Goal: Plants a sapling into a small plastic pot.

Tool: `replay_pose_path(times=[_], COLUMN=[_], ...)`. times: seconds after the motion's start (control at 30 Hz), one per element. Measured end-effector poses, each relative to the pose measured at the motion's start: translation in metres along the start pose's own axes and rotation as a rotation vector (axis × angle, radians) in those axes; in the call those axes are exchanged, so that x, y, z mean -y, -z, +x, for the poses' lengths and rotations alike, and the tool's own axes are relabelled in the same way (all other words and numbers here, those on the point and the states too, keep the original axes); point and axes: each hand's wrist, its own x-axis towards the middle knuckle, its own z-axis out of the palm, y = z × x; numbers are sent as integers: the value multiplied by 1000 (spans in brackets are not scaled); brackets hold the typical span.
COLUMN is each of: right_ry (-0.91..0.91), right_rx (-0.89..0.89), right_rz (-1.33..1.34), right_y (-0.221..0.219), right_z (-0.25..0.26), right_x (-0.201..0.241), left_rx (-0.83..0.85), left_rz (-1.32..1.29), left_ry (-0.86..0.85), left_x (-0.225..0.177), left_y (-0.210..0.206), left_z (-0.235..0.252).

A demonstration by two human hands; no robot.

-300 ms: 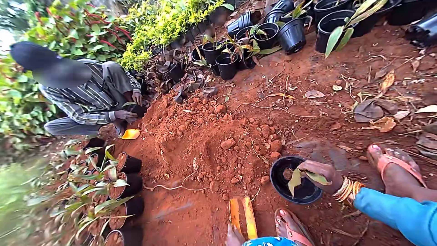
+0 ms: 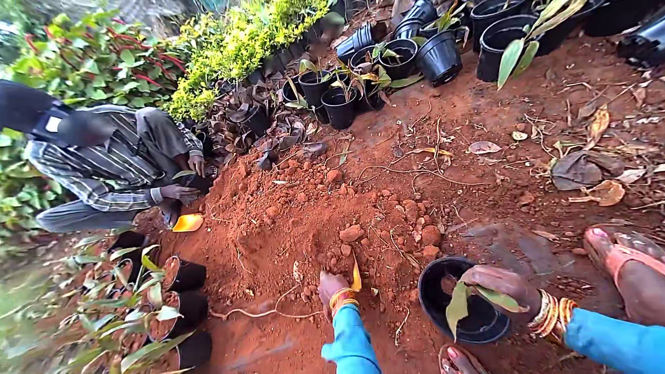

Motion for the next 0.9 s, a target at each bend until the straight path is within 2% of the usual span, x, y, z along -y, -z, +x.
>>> replay_pose_path(times=[0.07, 0.1, 0.17, 0.2, 0.33, 0.4, 0.47, 0.57, 0.63, 0.77, 0.9], right_ry=[-168, -152, 83, 110, 143, 3, -124, -130, -130, -55, -22], right_rx=[143, 118, -124, -151, -56, 85, 162, 198, 232, 187, 283], right_rz=[-10, -16, -60, -58, -119, -99, -85, -62, -57, -37, -66], right_y=[8, 1, -22, -25, -28, -18, -9, -2, 0, -6, -9], right_z=[8, 2, -10, -12, -15, -10, -8, -6, -8, -12, -12], right_x=[12, 10, -25, -32, -59, -49, -37, -31, -29, -33, -32], left_rx=[2, -33, -140, -180, -173, -82, 63, 249, 351, 381, 319], left_rz=[-64, -109, -220, -277, -347, -322, -212, 94, 384, 879, 1043], left_ry=[-59, -113, -238, -292, -424, -513, -625, -763, -803, -782, -757], left_x=[4, 18, 39, 46, 64, 66, 63, 34, 1, -57, -76], left_y=[2, 1, -4, -3, 33, 56, 76, 102, 115, 112, 112], left_z=[9, 9, 5, -2, -49, -66, -81, -108, -135, -193, -233])
